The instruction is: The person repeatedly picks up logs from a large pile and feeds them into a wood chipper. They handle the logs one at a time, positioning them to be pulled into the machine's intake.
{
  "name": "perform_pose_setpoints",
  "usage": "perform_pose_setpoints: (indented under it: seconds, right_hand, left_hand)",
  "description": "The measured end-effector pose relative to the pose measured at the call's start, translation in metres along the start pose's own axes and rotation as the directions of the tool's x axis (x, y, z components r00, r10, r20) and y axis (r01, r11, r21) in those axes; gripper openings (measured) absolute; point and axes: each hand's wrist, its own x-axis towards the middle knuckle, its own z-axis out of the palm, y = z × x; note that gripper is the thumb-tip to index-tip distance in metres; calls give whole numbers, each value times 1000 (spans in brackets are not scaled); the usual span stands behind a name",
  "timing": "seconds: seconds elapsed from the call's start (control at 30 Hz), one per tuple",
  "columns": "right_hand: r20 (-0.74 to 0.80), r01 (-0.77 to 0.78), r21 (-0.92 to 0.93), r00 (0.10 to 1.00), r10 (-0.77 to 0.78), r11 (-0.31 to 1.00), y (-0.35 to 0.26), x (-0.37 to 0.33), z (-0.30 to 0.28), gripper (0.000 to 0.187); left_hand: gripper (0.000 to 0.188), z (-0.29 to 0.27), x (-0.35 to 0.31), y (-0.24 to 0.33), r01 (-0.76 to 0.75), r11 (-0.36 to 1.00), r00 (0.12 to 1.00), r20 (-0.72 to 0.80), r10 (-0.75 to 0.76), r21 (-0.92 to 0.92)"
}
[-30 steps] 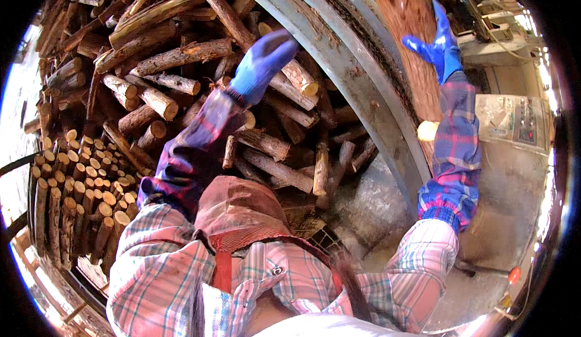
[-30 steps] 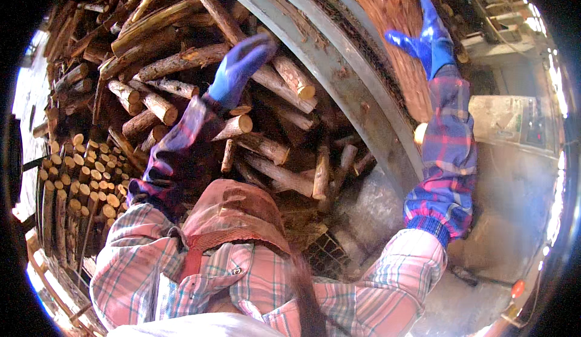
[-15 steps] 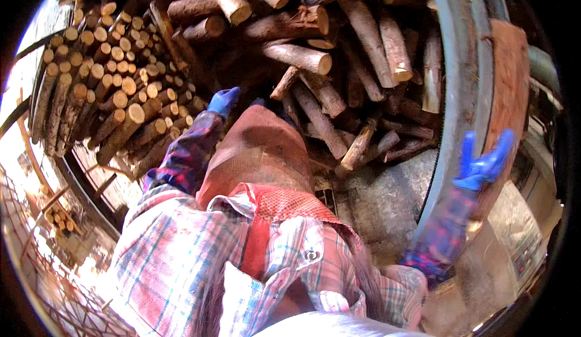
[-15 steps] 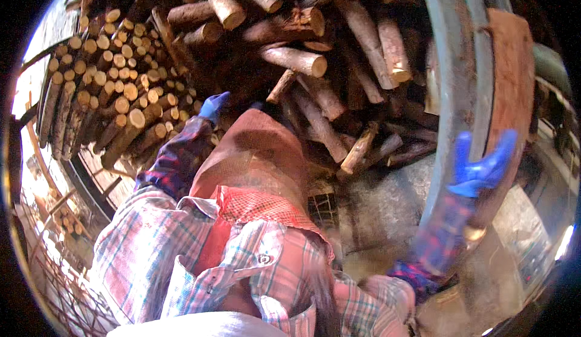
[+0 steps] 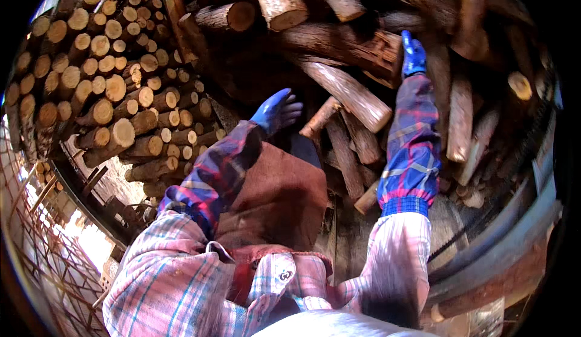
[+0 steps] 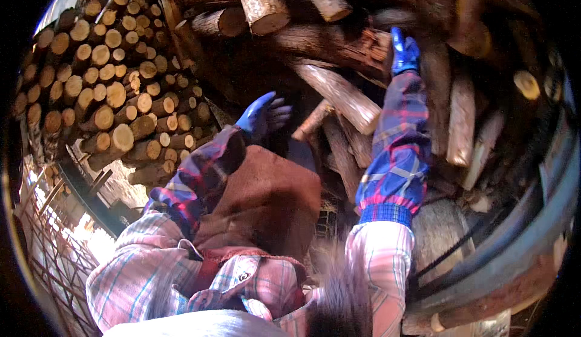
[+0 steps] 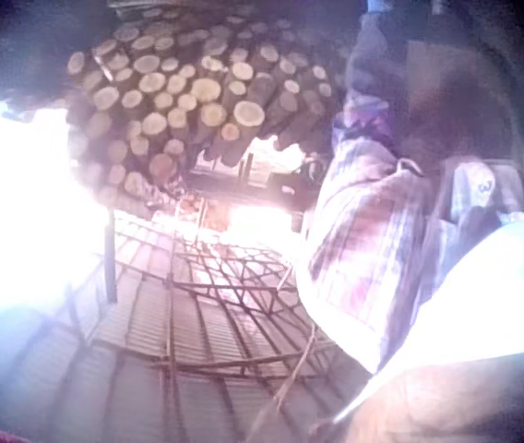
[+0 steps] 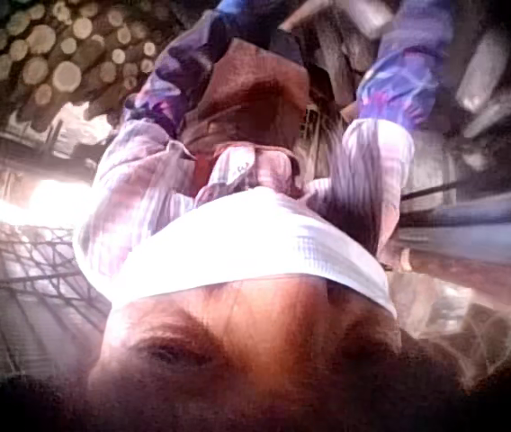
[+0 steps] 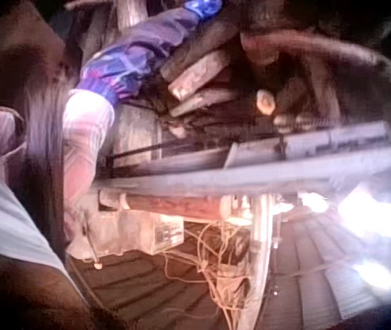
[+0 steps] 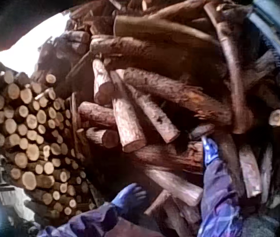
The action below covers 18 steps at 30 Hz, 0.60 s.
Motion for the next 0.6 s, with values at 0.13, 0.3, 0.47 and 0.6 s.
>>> perform_pose_setpoints:
  seconds: [0.13, 0.3, 0.47, 0.6]
  right_hand:
    - [-34, -251, 515, 949, 312, 819, -2, 7, 23, 44]
    - [193, 51, 45, 979, -59, 998, -149, -206, 78, 19]
    - [581, -507, 326, 773, 253, 798, -114, -223, 203, 47]
    - [592, -467, 538, 802, 79, 702, -85, -164, 273, 54]
  left_hand:
    - [85, 21, 76, 30, -122, 929, 977, 121, 175, -350]
    - [69, -24, 105, 45, -357, 803, 933, -132, 336, -477]
    - [52, -112, 78, 39, -532, 766, 844, -158, 512, -362]
    - [49, -88, 70, 41, -416, 805, 910, -200, 364, -423]
